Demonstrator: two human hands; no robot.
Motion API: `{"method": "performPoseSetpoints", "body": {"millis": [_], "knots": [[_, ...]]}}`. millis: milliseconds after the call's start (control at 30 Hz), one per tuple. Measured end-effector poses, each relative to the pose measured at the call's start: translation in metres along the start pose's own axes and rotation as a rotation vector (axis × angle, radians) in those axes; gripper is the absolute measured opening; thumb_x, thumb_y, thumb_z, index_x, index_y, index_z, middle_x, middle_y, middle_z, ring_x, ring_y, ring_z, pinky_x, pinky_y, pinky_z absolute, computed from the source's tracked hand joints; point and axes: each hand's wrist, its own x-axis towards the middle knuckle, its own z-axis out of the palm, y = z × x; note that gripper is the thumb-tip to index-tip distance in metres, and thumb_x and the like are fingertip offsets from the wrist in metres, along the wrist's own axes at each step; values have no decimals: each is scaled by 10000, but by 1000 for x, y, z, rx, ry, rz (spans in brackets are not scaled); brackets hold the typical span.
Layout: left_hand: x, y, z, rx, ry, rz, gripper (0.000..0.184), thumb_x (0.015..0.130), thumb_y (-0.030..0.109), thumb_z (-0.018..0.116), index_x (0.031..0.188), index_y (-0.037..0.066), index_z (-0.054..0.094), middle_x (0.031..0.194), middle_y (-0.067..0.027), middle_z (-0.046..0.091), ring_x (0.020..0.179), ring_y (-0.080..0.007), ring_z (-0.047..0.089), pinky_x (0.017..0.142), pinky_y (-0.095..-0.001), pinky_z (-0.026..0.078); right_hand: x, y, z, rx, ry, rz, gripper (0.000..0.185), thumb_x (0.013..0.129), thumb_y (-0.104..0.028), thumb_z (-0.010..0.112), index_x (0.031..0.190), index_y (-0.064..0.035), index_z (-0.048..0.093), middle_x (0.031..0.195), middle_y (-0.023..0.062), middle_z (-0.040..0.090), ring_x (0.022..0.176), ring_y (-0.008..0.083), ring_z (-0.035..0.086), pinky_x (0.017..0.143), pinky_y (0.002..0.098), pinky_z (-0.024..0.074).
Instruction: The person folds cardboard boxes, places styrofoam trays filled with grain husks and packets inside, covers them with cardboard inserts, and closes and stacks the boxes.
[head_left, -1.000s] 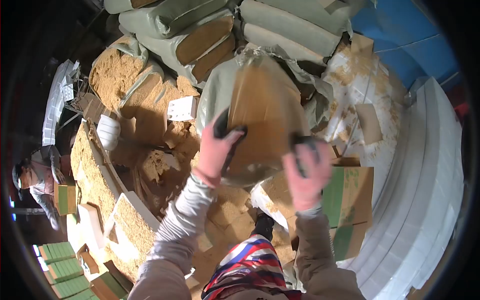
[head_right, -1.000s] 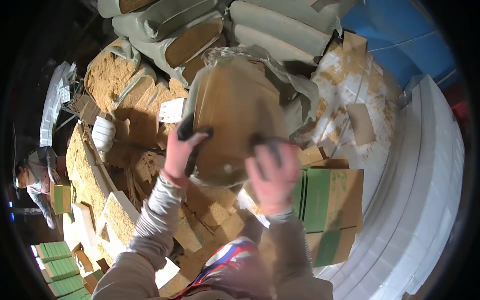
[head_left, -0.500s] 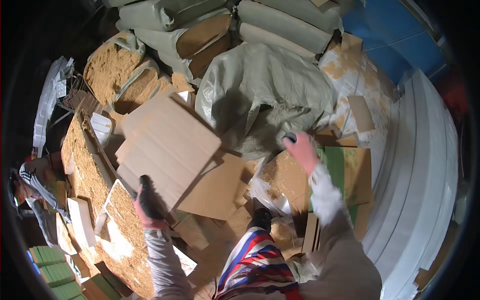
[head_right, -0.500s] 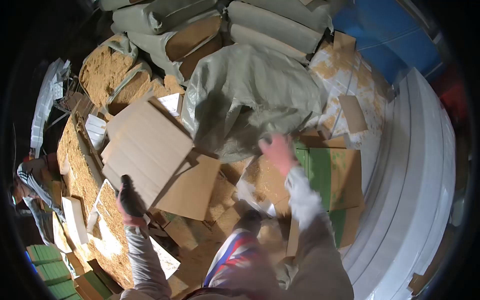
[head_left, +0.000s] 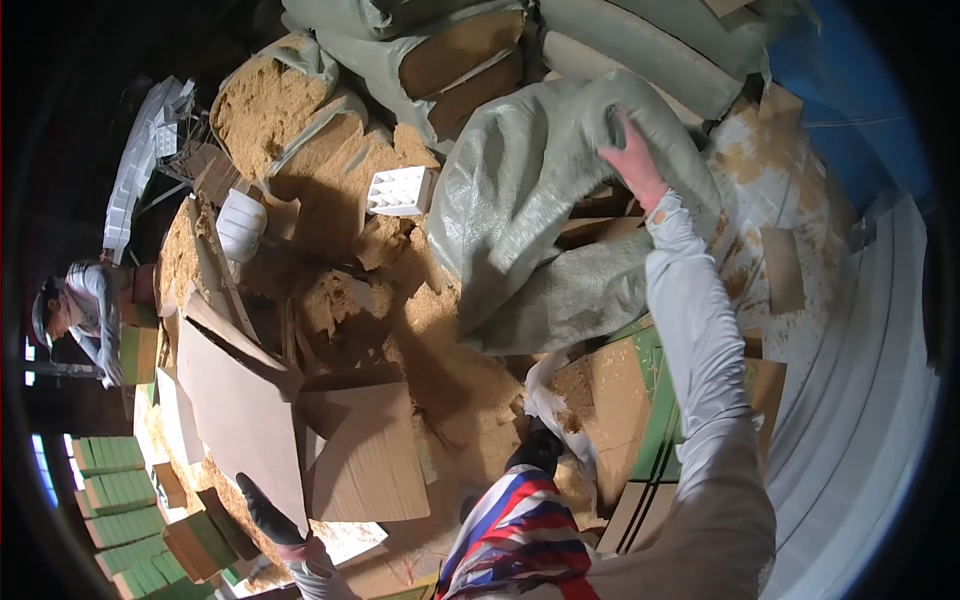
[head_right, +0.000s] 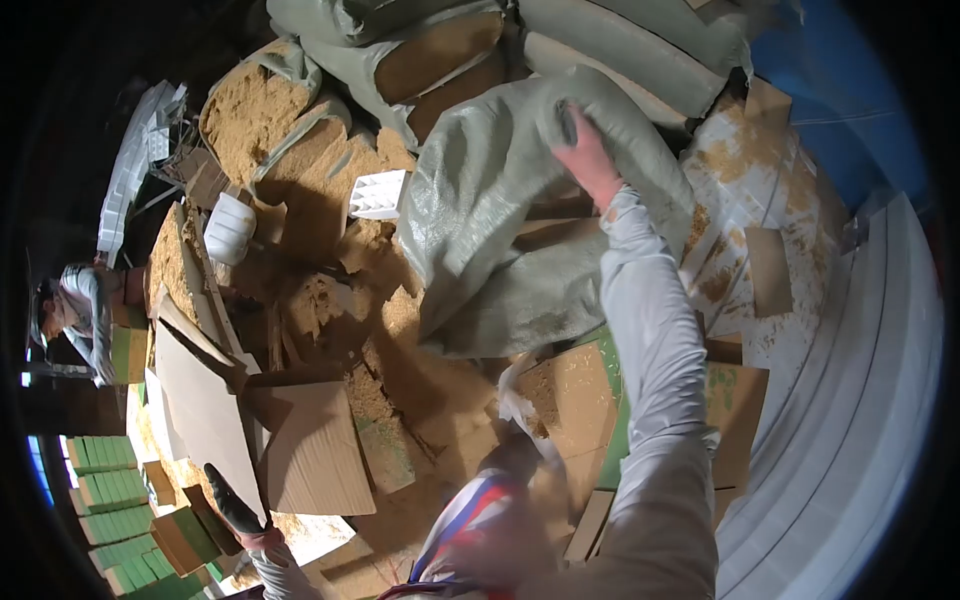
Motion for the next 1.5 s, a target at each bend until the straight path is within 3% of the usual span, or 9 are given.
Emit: {"method": "performPoseSetpoints", "body": {"millis": [33, 100, 333, 633, 733, 933, 1067, 1300, 1500], "knots": [[-4, 4, 3, -34, 27, -23, 473, 981, 217, 270, 1407, 12, 252, 1472, -65, 258, 1323, -187, 296, 1106, -336, 203, -4, 2, -9, -121, -354, 356, 748, 674, -116, 625, 1343, 21, 318, 1267, 276, 453, 1199, 367, 429, 1006, 347, 346], [-10, 4, 4, -40, 13, -32, 502, 976, 254, 244, 1404, -9, 245, 1476, -93, 241, 1359, -182, 222, 1118, -319, 144, -21, 48, -2, -827, -650, 329, 1022, 588, -255, 710, 1400, 13, 151, 1384, 267, 310, 1319, 363, 263, 1092, 384, 222], [-18, 10, 7, 86, -53, 29, 474, 977, 210, 257, 1396, -11, 266, 1462, -91, 274, 1333, -188, 279, 1110, -320, 186, -70, 21, 8, -1024, -629, 422, 812, 638, -173, 686, 1335, -29, 295, 1291, 255, 425, 1259, 384, 336, 1060, 390, 279], [-15, 19, 78, -413, 286, -291, 459, 984, 214, 278, 1392, 3, 283, 1447, -84, 305, 1319, -186, 309, 1110, -345, 213, -125, 27, -1, -981, -702, 186, 553, 668, -75, 553, 1211, -18, 465, 1156, 193, 560, 1191, 300, 434, 1030, 438, 273], [-14, 24, 84, -388, 324, -275, 455, 986, 218, 273, 1393, 14, 288, 1448, -79, 304, 1318, -187, 310, 1111, -348, 214, -107, 19, 7, -871, -602, 214, 346, 701, -70, 547, 1043, -35, 513, 931, 211, 622, 949, 367, 581, 831, 438, 449], [-20, 28, 45, -381, 238, -268, 465, 967, 215, 337, 1384, 12, 306, 1429, -79, 337, 1294, -203, 347, 1090, -362, 261, -38, -111, -58, -1076, -488, -60, 377, 625, -91, 627, 946, -3, 451, 702, 196, 606, 710, 388, 612, 666, 441, 492], [-21, 42, 69, -443, 364, -345, 482, 971, 227, 296, 1383, -23, 281, 1454, -97, 285, 1338, -191, 276, 1125, -345, 176, -1, -222, -104, -1168, -487, 69, 769, 648, -137, 650, 1326, 32, 331, 990, 235, 601, 925, 352, 588, 808, 415, 461], [-26, 24, 8, -524, 163, -345, 455, 965, 232, 356, 1359, 5, 343, 1397, -92, 376, 1264, -219, 378, 1070, -378, 286, -45, -256, -171, -923, -992, 659, 601, 583, -213, 728, 1113, -3, 536, 926, 168, 629, 891, 256, 606, 743, 355, 453], [-17, 38, -76, -634, 36, -411, 453, 968, 294, 392, 1311, 0, 413, 1294, -109, 492, 1179, -217, 477, 1010, -351, 384, -161, -316, -186, -743, -1082, 722, 522, 636, -241, 717, 1078, -6, 567, 918, 144, 621, 842, 193, 589, 702, 331, 441]]}}
